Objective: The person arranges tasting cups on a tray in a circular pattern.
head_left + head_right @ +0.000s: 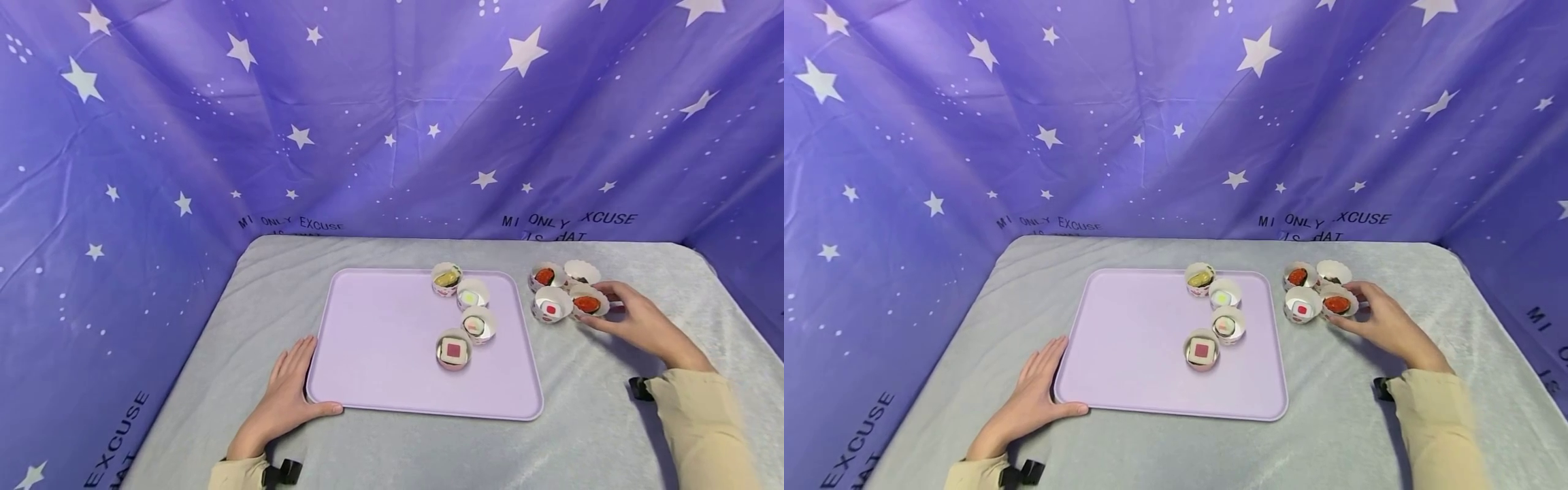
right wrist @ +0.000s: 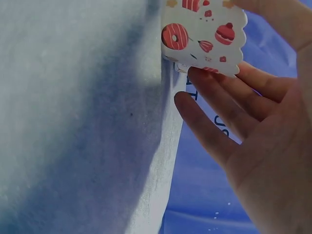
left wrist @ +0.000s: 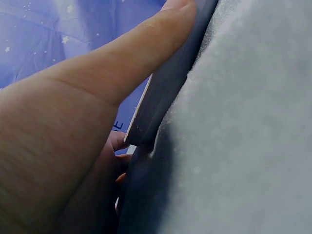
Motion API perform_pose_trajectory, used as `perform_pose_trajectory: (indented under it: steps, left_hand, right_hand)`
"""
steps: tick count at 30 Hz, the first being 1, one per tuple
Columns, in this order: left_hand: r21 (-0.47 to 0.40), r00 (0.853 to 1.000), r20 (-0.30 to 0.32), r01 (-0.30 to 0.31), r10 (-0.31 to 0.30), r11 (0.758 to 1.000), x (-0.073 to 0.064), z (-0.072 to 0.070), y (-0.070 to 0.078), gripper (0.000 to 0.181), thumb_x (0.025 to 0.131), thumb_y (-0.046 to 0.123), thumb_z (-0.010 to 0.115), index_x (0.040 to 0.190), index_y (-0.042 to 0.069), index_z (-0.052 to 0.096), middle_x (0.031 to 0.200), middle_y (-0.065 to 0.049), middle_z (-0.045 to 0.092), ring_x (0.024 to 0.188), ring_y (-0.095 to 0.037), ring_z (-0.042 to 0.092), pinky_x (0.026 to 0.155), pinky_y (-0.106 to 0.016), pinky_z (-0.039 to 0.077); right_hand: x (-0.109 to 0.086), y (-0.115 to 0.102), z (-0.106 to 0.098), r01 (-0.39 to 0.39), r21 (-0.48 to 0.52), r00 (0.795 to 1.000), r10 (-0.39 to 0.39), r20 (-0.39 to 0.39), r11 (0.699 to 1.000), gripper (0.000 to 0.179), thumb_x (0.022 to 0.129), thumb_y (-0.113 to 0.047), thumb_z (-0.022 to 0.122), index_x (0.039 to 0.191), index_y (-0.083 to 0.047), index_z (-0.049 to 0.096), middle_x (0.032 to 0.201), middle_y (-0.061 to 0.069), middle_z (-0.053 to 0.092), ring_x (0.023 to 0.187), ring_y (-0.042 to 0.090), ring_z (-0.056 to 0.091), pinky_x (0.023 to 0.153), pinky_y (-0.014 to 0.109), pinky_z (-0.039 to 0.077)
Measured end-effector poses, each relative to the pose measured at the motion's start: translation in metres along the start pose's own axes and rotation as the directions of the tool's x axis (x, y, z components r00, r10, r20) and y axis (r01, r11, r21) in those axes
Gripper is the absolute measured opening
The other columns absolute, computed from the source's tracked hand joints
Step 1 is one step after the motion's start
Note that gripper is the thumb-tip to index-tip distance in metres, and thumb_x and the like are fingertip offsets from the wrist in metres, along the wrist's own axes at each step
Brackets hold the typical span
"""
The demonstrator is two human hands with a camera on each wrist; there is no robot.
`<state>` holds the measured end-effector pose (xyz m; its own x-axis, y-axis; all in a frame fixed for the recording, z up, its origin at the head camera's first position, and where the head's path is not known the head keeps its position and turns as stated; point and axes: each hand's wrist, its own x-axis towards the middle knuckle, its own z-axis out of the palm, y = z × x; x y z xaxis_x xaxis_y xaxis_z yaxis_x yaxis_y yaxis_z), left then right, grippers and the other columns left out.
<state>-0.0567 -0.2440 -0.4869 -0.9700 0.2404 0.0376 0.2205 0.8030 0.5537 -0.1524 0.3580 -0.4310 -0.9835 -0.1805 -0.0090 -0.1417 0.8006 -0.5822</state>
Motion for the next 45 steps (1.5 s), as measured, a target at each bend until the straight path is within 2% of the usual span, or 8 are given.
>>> perform_pose_trajectory:
  steps: [7,12,15,19,26,32,37,45]
  left_hand:
    - [0.002,1.0,-0.001,-0.004,0.004,1.0,0.001,-0.001,0.0,0.127,0.066,0.068,0.08,0.158,0.003,0.021,0.163,-0.018,0.024,0.151,-0.037,0.017,0.118,-0.061,0.007]
    - [-0.003,1.0,0.003,-0.003,0.003,1.0,0.001,-0.001,0.0,0.127,0.066,0.068,0.08,0.158,0.004,0.02,0.163,-0.018,0.024,0.151,-0.037,0.017,0.118,-0.061,0.006]
    - [-0.002,1.0,0.001,-0.005,0.005,1.0,0.001,-0.001,0.001,0.127,0.066,0.068,0.08,0.158,0.004,0.021,0.163,-0.018,0.024,0.151,-0.037,0.017,0.118,-0.061,0.007]
    - [0.002,1.0,-0.005,-0.009,0.009,1.0,0.001,-0.001,0.001,0.127,0.065,0.068,0.081,0.158,0.003,0.021,0.162,-0.018,0.024,0.15,-0.038,0.018,0.118,-0.061,0.007]
    - [0.001,1.0,-0.013,-0.015,0.015,1.0,0.001,0.0,0.001,0.127,0.065,0.067,0.081,0.157,0.003,0.022,0.162,-0.019,0.025,0.15,-0.038,0.018,0.118,-0.061,0.007]
    - [0.004,1.0,-0.012,-0.017,0.017,1.0,0.001,0.0,0.0,0.127,0.065,0.068,0.081,0.157,0.002,0.022,0.162,-0.019,0.025,0.15,-0.038,0.018,0.118,-0.061,0.007]
    - [0.002,1.0,-0.008,-0.011,0.011,1.0,0.0,-0.001,0.001,0.128,0.065,0.068,0.081,0.157,0.003,0.022,0.162,-0.019,0.025,0.15,-0.038,0.018,0.118,-0.061,0.007]
    - [-0.001,1.0,-0.016,-0.019,0.019,1.0,0.001,-0.002,0.002,0.127,0.065,0.066,0.082,0.156,0.001,0.023,0.161,-0.02,0.026,0.149,-0.039,0.019,0.118,-0.062,0.007]
  right_hand:
    - [0.006,0.001,0.003,0.011,-0.044,1.0,-0.012,-0.022,0.999,0.073,0.085,-0.033,0.08,0.131,0.012,0.047,0.122,0.033,0.056,0.099,0.047,0.062,0.077,0.039,0.054]
    - [0.008,0.005,0.007,0.042,-0.08,0.996,-0.048,-0.08,0.996,0.061,0.081,-0.03,0.082,0.122,0.008,0.056,0.103,0.021,0.063,0.084,0.02,0.059,0.064,0.022,0.045]
    - [0.007,0.006,0.008,0.049,-0.087,0.993,-0.058,-0.103,0.995,0.055,0.081,-0.03,0.082,0.118,0.004,0.059,0.095,0.014,0.061,0.077,0.011,0.051,0.061,0.022,0.041]
    - [0.005,0.006,0.008,0.055,-0.094,0.991,-0.066,-0.114,0.994,0.052,0.082,-0.03,0.082,0.116,0.003,0.059,0.087,0.009,0.056,0.073,0.012,0.046,0.06,0.025,0.037]
    - [0.0,0.007,0.006,0.065,-0.105,0.987,-0.08,-0.14,0.992,0.051,0.081,-0.028,0.082,0.117,0.001,0.06,0.09,0.011,0.06,0.073,0.012,0.048,0.061,0.024,0.038]
    - [-0.007,0.004,0.003,0.049,-0.127,0.989,-0.066,-0.132,0.991,0.055,0.082,-0.029,0.082,0.121,0.002,0.059,0.093,0.014,0.061,0.077,0.018,0.05,0.063,0.03,0.04]
    - [-0.014,-0.002,-0.005,0.05,-0.137,0.988,-0.069,-0.136,0.989,0.056,0.082,-0.027,0.081,0.123,0.003,0.057,0.107,0.024,0.064,0.088,0.032,0.056,0.069,0.039,0.043]
    - [-0.02,-0.021,-0.016,0.132,-0.162,0.964,-0.165,-0.207,0.978,0.054,0.078,-0.024,0.084,0.12,-0.001,0.061,0.105,0.018,0.065,0.082,0.005,0.046,0.064,0.021,0.035]
